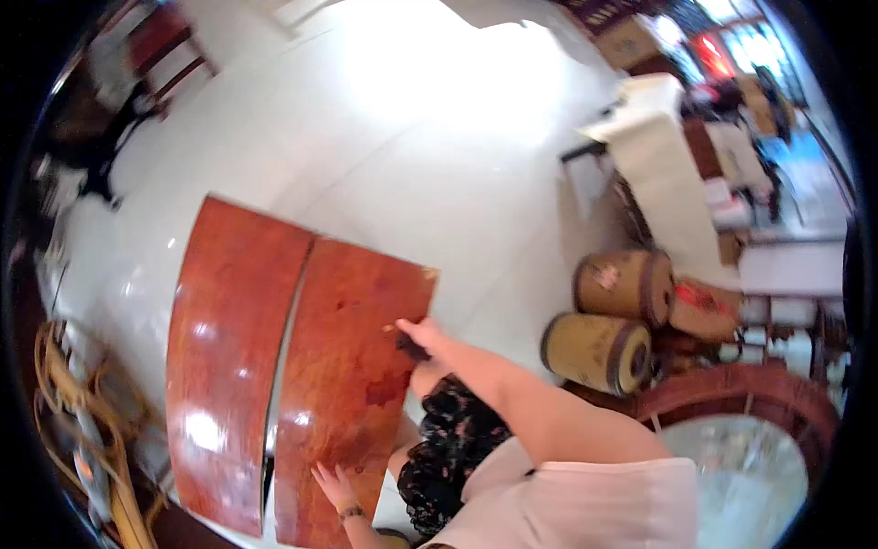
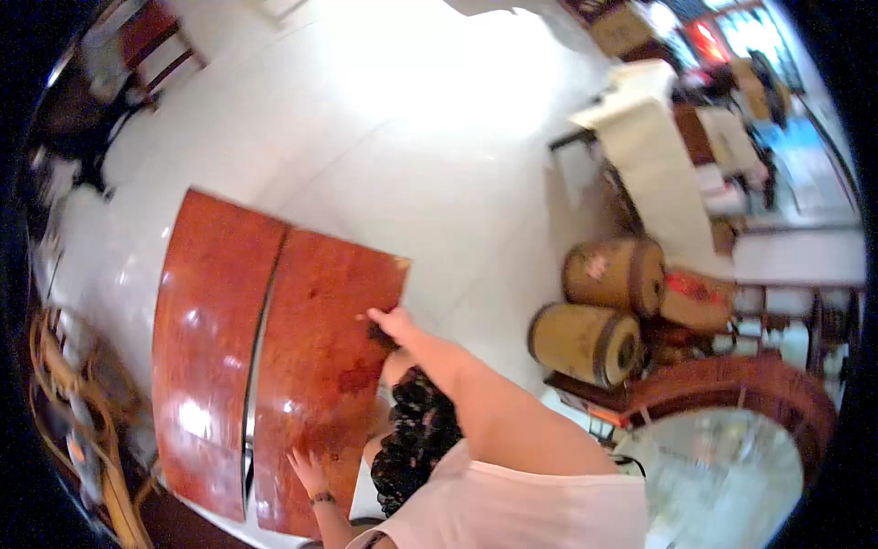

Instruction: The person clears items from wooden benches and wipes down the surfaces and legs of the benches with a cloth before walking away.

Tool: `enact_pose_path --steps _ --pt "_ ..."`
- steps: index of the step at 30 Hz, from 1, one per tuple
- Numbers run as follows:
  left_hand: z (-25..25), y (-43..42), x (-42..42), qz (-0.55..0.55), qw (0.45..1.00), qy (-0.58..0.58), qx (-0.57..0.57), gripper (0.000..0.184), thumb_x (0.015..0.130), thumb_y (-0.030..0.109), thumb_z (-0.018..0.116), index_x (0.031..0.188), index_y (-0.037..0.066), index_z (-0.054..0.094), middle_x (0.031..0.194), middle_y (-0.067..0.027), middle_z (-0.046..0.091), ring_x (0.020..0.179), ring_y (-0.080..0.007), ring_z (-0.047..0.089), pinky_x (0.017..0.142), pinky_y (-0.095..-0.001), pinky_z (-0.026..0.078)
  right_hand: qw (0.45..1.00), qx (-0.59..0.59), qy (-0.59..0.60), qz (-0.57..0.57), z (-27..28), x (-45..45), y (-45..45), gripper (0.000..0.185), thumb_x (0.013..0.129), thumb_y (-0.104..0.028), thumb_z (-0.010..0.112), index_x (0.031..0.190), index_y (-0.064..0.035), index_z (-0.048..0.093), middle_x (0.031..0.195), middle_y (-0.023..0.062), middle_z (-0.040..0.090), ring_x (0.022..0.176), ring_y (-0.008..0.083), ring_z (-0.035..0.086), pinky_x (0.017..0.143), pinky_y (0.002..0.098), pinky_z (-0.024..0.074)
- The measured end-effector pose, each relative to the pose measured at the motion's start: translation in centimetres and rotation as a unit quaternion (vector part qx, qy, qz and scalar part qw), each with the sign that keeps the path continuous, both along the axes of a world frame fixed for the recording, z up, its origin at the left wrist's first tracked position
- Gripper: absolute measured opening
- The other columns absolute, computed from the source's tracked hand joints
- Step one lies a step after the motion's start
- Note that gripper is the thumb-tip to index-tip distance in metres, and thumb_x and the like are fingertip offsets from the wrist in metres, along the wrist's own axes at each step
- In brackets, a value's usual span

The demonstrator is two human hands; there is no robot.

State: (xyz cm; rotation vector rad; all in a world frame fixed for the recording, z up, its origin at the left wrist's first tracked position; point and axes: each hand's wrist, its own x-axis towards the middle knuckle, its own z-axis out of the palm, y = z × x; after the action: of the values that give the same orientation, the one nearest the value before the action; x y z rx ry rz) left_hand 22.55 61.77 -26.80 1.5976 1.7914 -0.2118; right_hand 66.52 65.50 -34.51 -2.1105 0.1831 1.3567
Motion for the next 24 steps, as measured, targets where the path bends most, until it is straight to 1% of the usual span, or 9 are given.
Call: enact_pose_path --steps 1,3,5,10,12,15,17,19,24 --pt "-0.1 -1.3 -0.1 -0.020 0.999 0.002 -0.031 0.057 0.092 0.030 0.053 0.135 -0.005 0.040 0.144 -0.0333 0.025 0.132 -0.0439 0.032 0.108 -0.0447 0.031 0.999 -0.036 -0.001 0.014 -2.8 0.6 -0.8 0.050 0.080 -0.038 0.071 0.107 0.0028 0.064 0.097 0.0139 0.068 0.091 0.0224 0.063 0.080 0.0367 0.0496" --pt "0.3 -2.6 0.0 -0.052 0.995 0.011 -0.080 0.058 0.092 0.031 0.054 0.135 -0.006 0.039 0.144 -0.0330 0.026 0.132 -0.0432 0.031 0.108 -0.0443 0.031 0.988 -0.022 -0.116 0.097 -0.1 0.8 0.4 0.058 0.079 -0.046 0.070 0.109 0.0036 0.063 0.099 0.0178 0.068 0.093 0.0284 0.065 0.080 0.0394 0.0498" --pt "1.3 -3.4 -0.3 -0.077 0.990 0.027 -0.113 0.059 0.092 0.030 0.054 0.136 -0.005 0.039 0.143 -0.0308 0.031 0.132 -0.0420 0.031 0.108 -0.0436 0.032 0.971 -0.136 -0.077 0.180 2.1 1.6 2.0 0.059 0.078 -0.049 0.068 0.108 0.0024 0.064 0.105 0.0212 0.066 0.099 0.0336 0.063 0.083 0.0417 0.0493" --pt "3.4 -3.0 -1.7 -0.170 0.971 -0.147 -0.086 0.059 0.089 0.033 0.057 0.132 -0.005 0.044 0.135 -0.0260 0.044 0.125 -0.0373 0.043 0.103 -0.0403 0.037 0.922 -0.076 -0.126 0.357 10.4 0.0 -0.2 0.047 0.073 -0.038 0.066 0.099 0.0021 0.067 0.103 0.0215 0.066 0.097 0.0359 0.064 0.081 0.0433 0.0519" --pt "4.8 -2.3 -1.2 -0.195 0.967 -0.132 -0.100 0.059 0.089 0.034 0.057 0.131 -0.005 0.045 0.134 -0.0258 0.045 0.124 -0.0373 0.044 0.103 -0.0407 0.038 0.923 -0.035 -0.094 0.371 9.2 -0.3 -3.1 0.056 0.070 -0.040 0.068 0.102 0.0056 0.064 0.100 0.0236 0.066 0.097 0.0367 0.063 0.083 0.0433 0.0508" --pt "7.0 -1.1 -0.3 -0.217 0.965 -0.108 -0.096 0.059 0.089 0.036 0.056 0.131 -0.004 0.046 0.133 -0.0255 0.046 0.123 -0.0373 0.045 0.102 -0.0412 0.038 0.910 0.080 -0.178 0.366 4.0 0.3 -9.7 0.045 0.072 -0.042 0.067 0.104 -0.0114 0.067 0.097 0.0188 0.067 0.091 0.0331 0.064 0.077 0.0421 0.0498" --pt "7.8 0.4 0.4 -0.229 0.964 -0.105 -0.086 0.059 0.089 0.037 0.056 0.130 -0.004 0.046 0.132 -0.0252 0.047 0.122 -0.0373 0.046 0.101 -0.0415 0.039 0.919 0.069 -0.176 0.347 11.0 2.5 -14.7 0.048 0.075 -0.052 0.059 0.095 -0.0101 0.070 0.087 0.0183 0.068 0.082 0.0335 0.065 0.073 0.0420 0.0503" --pt "8.4 1.0 1.9 -0.232 0.964 -0.102 -0.076 0.059 0.089 0.038 0.055 0.130 -0.003 0.047 0.131 -0.0250 0.048 0.121 -0.0372 0.046 0.100 -0.0419 0.039 0.921 0.036 -0.219 0.321 16.9 4.8 -20.5 0.049 0.073 -0.053 0.059 0.087 -0.0068 0.071 0.089 0.0187 0.068 0.082 0.0356 0.065 0.074 0.0430 0.0508" --pt "11.6 2.4 4.8 -0.207 0.971 -0.114 -0.038 0.059 0.089 0.041 0.054 0.129 -0.002 0.048 0.129 -0.0245 0.050 0.119 -0.0372 0.048 0.099 -0.0427 0.040 0.933 -0.228 -0.216 0.174 18.8 8.0 -34.1 0.035 0.071 -0.036 0.062 0.093 -0.0100 0.072 0.101 0.0142 0.068 0.094 0.0313 0.065 0.080 0.0403 0.0523"
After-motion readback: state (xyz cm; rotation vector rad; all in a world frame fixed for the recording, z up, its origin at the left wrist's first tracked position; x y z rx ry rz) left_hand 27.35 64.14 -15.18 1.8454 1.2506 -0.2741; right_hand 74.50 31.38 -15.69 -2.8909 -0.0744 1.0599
